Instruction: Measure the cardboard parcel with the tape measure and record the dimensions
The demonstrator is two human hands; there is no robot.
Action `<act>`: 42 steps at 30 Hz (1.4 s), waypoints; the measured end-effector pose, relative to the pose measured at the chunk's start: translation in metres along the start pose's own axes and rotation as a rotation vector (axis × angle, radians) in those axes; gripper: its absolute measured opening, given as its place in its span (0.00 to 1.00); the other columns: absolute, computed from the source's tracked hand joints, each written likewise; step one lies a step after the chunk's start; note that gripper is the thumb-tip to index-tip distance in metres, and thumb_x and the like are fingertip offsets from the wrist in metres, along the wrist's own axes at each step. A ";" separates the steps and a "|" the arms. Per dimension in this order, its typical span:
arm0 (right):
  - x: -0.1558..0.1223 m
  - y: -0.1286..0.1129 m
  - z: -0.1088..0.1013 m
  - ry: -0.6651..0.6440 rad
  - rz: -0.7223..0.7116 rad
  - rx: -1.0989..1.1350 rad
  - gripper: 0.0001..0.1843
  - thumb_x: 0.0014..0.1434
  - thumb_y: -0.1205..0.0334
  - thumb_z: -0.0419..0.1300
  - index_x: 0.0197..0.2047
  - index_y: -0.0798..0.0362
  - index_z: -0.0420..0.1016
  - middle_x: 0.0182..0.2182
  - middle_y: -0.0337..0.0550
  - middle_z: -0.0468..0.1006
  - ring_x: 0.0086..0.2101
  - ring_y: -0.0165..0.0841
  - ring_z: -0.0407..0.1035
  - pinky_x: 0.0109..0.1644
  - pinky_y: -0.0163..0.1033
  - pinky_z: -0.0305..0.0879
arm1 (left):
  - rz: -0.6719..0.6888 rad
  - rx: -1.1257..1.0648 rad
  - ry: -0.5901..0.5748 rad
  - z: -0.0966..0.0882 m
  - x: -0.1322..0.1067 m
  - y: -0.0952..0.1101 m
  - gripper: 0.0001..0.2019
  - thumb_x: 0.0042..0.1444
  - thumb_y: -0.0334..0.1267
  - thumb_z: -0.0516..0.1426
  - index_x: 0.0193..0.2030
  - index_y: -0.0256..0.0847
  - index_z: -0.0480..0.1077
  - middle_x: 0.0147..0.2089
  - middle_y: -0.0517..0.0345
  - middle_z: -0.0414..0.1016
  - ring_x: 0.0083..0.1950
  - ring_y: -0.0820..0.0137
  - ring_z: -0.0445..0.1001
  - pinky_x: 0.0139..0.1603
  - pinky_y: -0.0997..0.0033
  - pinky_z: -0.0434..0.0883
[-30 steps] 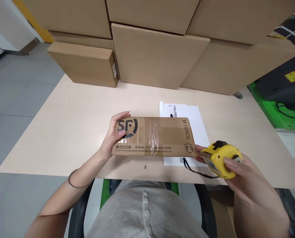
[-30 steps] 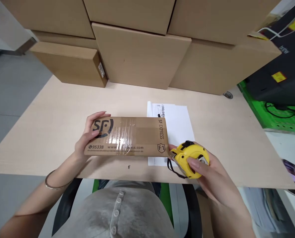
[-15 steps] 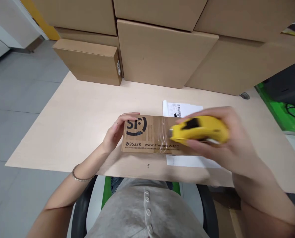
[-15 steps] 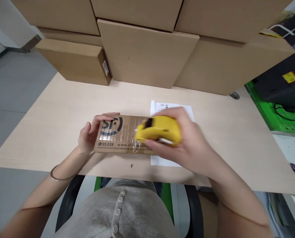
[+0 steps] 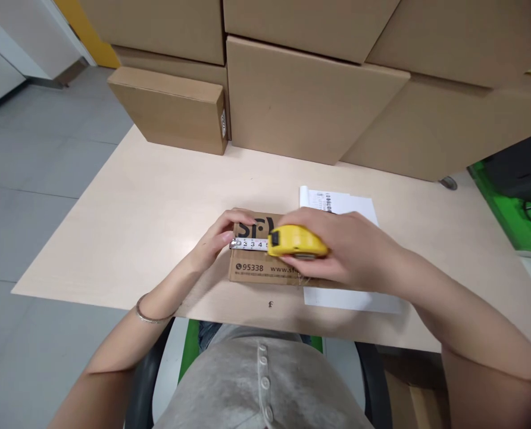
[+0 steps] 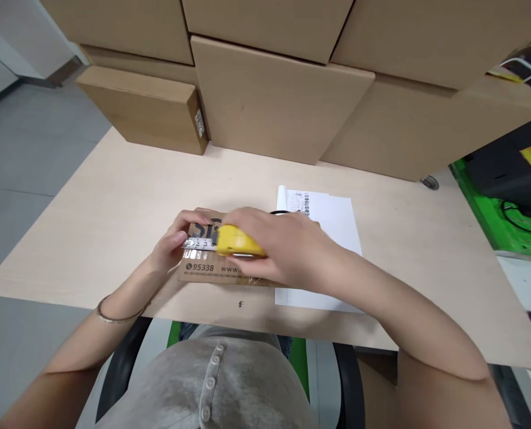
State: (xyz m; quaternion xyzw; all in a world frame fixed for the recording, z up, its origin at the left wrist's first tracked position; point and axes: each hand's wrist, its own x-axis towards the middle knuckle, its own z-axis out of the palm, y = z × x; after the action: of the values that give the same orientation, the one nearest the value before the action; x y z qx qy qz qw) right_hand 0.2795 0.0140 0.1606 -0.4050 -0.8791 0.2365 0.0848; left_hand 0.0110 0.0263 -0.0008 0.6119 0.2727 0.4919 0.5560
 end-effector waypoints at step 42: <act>-0.015 0.037 -0.006 0.375 0.062 0.216 0.24 0.64 0.39 0.69 0.52 0.46 0.73 0.41 0.45 0.85 0.34 0.42 0.80 0.31 0.43 0.71 | 0.482 0.770 -0.151 -0.011 -0.043 0.048 0.26 0.65 0.42 0.64 0.69 0.47 0.71 0.59 0.45 0.73 0.59 0.56 0.78 0.51 0.55 0.82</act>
State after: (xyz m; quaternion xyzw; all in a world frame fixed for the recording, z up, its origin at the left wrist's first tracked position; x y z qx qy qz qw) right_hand 0.3167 0.0256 0.1485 -0.4572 -0.8047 0.2523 0.2823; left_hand -0.0254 -0.0184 0.0309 0.8542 0.2441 0.4240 0.1762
